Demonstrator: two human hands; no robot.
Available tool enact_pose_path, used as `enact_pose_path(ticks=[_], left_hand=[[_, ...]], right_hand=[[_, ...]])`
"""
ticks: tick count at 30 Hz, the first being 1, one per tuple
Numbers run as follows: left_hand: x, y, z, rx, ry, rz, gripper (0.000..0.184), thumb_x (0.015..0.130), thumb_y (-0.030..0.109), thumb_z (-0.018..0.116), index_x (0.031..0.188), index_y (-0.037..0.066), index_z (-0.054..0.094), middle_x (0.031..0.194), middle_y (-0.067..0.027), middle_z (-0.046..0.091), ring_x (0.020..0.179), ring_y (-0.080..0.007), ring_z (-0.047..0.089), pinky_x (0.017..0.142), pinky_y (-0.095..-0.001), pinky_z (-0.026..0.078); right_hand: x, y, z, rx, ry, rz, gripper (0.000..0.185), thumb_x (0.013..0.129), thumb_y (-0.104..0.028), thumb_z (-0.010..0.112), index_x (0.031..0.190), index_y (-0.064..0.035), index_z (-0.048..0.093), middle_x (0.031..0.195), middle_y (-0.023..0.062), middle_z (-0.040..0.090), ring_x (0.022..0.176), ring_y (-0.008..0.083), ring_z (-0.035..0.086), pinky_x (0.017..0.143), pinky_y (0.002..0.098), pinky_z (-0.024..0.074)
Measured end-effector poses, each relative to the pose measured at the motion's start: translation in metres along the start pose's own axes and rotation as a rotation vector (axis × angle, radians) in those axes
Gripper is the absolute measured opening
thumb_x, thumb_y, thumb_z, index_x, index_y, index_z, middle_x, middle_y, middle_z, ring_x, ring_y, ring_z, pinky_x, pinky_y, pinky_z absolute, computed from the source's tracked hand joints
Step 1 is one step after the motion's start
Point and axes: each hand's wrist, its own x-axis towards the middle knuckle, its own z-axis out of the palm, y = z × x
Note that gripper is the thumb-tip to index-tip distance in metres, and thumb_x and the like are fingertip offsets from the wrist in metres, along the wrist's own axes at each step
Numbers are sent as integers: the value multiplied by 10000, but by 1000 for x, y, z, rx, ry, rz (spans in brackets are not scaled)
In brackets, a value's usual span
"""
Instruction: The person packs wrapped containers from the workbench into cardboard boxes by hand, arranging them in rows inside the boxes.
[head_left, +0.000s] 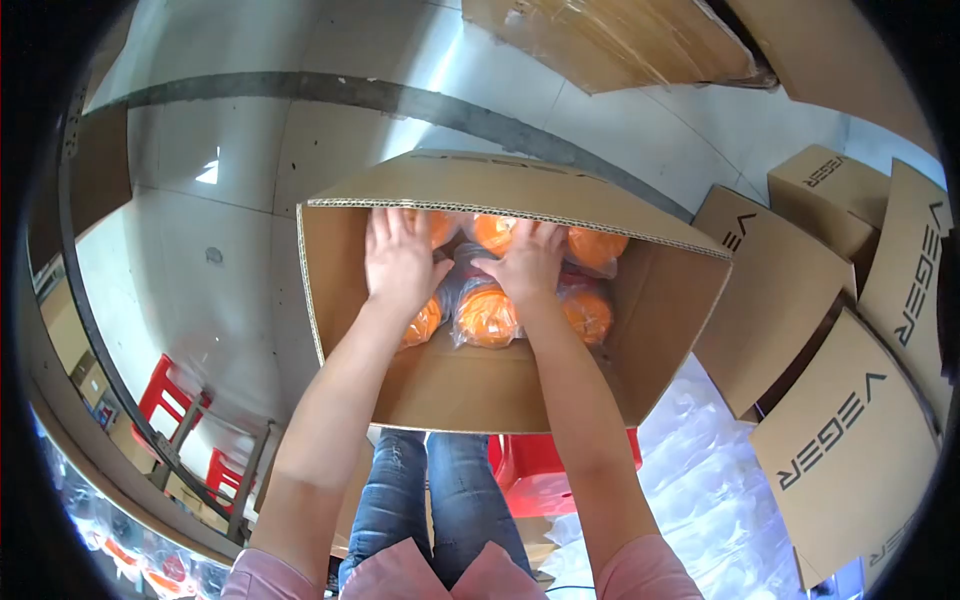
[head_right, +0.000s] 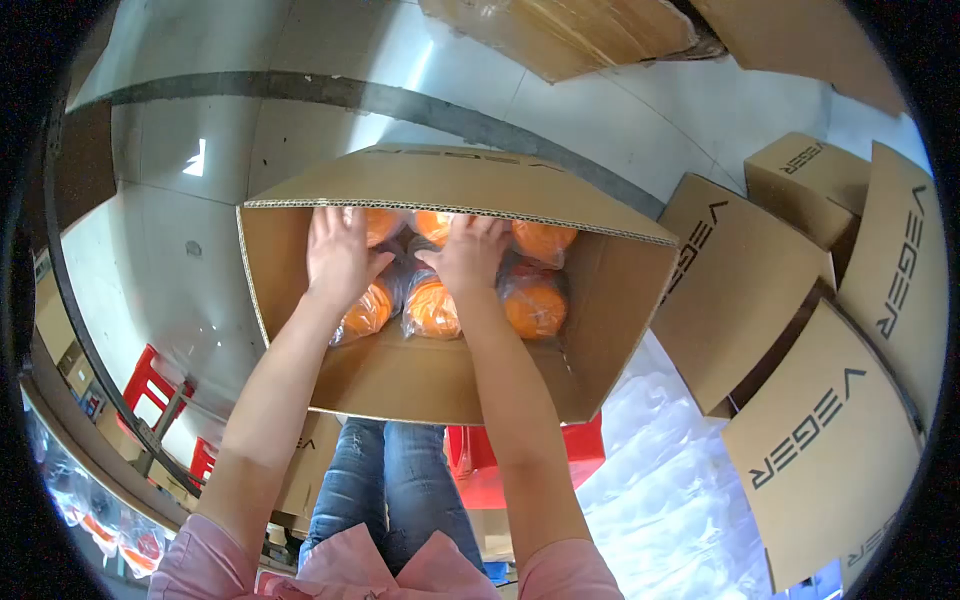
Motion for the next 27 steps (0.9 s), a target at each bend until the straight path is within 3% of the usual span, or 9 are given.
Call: enact_pose_path(ticks=[2, 4, 5, 7, 8, 12, 17, 23, 27], left_hand=[[-31, -17, -23, -347, 441, 220, 753, 590, 230, 711, 1230, 42, 362, 1263, -179, 325, 1157, -363, 315, 950, -438, 290], [-67, -32, -73, -364, 634, 163, 691, 614, 160, 686, 1212, 11, 373, 1271, -192, 313, 1178, -362, 312, 963, -439, 285], [-75, -37, -64, -503, 878, 30, 567, 632, 111, 658, 1149, 2, 451, 1283, -196, 312, 1182, -382, 295, 961, -461, 270], [-85, -51, -56, -538, 679, -175, 449, 679, 87, 632, 1094, -11, 492, 1179, -196, 449, 1043, -355, 450, 884, -422, 360], [-87, -57, -52, -535, 681, -161, 449, 679, 87, 632, 1094, -11, 492, 1179, -196, 449, 1043, -355, 450, 884, -422, 360], [-88, -73, -33, -802, 159, -410, 364, 740, 76, 579, 1078, -27, 490, 993, -188, 566, 825, -299, 557, 754, -357, 438], [-85, -74, -34, -827, 166, -368, 291, 773, 66, 535, 1042, -40, 500, 830, -160, 605, 672, -251, 577, 654, -303, 459], [-90, -75, -28, -887, 167, -415, 281, 777, 92, 539, 1027, -36, 513, 862, -149, 601, 716, -243, 572, 674, -303, 451], [-89, -77, -19, -925, 297, -374, 308, 782, 121, 545, 1050, -26, 504, 857, -144, 598, 736, -236, 572, 689, -302, 450]], right_hand=[[-10, 8, -30, 35, 32, -1, 778, 591, -364, 725, 1173, 13, 373, 1173, 228, 363, 1038, 364, 376, 910, 426, 342], [-15, 34, -55, -84, 191, 85, 829, 591, -396, 731, 1193, 19, 342, 1206, 230, 327, 1059, 353, 372, 931, 415, 316], [-12, 52, -57, 39, 221, 166, 884, 598, -434, 718, 1222, 23, 290, 1215, 230, 309, 1052, 361, 374, 942, 408, 296], [2, 78, -58, 203, 91, 298, 937, 576, -423, 724, 1249, 10, 236, 1230, 229, 277, 1033, 374, 373, 905, 403, 339], [11, 79, -54, 210, 100, 307, 937, 576, -423, 724, 1249, 10, 236, 1230, 229, 277, 1033, 374, 373, 905, 403, 339], [38, 73, -32, 151, -197, 592, 965, 539, -385, 736, 1262, -10, 218, 1219, 220, 264, 1004, 378, 369, 868, 399, 379], [25, 97, -17, -228, -107, 201, 917, 520, -323, 742, 1244, -18, 270, 1193, 250, 295, 990, 383, 379, 852, 387, 382], [15, 91, -31, -276, -180, 133, 827, 553, -289, 727, 1221, -26, 315, 1173, 224, 318, 973, 366, 389, 828, 390, 380], [4, 48, -53, -352, -61, 15, 751, 600, -277, 713, 1210, -33, 348, 1198, 207, 309, 1005, 349, 382, 853, 397, 372]])
